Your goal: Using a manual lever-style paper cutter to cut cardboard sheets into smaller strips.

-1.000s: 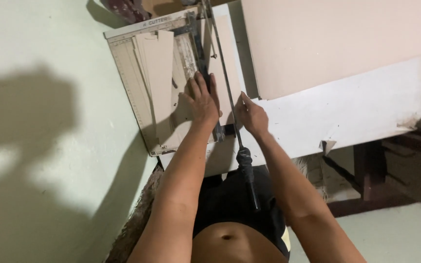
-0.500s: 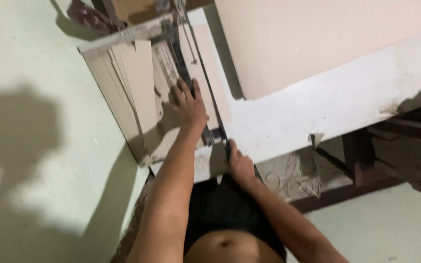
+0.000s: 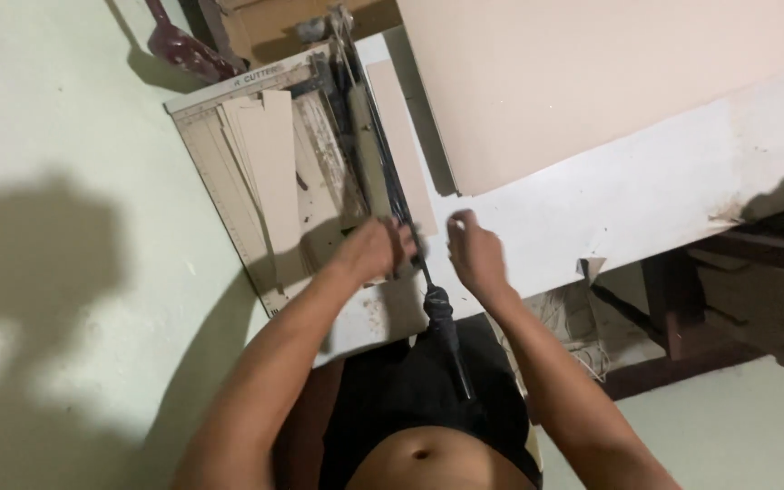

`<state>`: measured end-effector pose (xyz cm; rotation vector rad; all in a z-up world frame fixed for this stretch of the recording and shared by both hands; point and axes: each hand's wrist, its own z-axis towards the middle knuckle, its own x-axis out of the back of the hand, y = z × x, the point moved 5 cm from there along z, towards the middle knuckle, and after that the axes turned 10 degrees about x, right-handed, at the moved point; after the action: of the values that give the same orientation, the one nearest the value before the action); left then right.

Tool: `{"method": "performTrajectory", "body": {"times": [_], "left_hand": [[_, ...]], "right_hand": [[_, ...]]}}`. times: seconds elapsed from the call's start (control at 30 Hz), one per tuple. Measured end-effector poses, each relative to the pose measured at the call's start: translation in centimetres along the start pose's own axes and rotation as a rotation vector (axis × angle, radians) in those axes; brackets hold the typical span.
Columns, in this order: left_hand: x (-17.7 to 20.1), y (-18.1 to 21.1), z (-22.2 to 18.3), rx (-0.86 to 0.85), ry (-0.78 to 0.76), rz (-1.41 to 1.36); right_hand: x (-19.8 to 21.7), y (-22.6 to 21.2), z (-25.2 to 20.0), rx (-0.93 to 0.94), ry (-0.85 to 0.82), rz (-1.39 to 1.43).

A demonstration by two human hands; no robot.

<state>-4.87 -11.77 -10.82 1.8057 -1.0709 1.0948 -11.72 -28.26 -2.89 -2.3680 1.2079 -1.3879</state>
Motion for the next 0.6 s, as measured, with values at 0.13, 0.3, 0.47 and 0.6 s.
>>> {"method": "performTrajectory", "body": {"times": [0.13,0.3,0.47,0.6], "left_hand": [[3.9,0.2,-4.5,-0.02,-0.07,0.093],[4.5,-6.1,-9.0,0.193,-0.45,0.299],[9.1,-7.5,-9.3,0.313,-0.12,0.261],[10.2,-6.9,-9.3,0.421,-0.178,-0.001]], "right_hand": [[-4.6,0.1,4.9,-0.007,0.016,-0.135],[-7.1,0.2,6.7,-0.039,0.004,-0.345],[-7.1,1.0,7.5,-0.048,0.158,-0.273],[-4.2,0.7,6.0,0.065,0.179,0.259]]}}
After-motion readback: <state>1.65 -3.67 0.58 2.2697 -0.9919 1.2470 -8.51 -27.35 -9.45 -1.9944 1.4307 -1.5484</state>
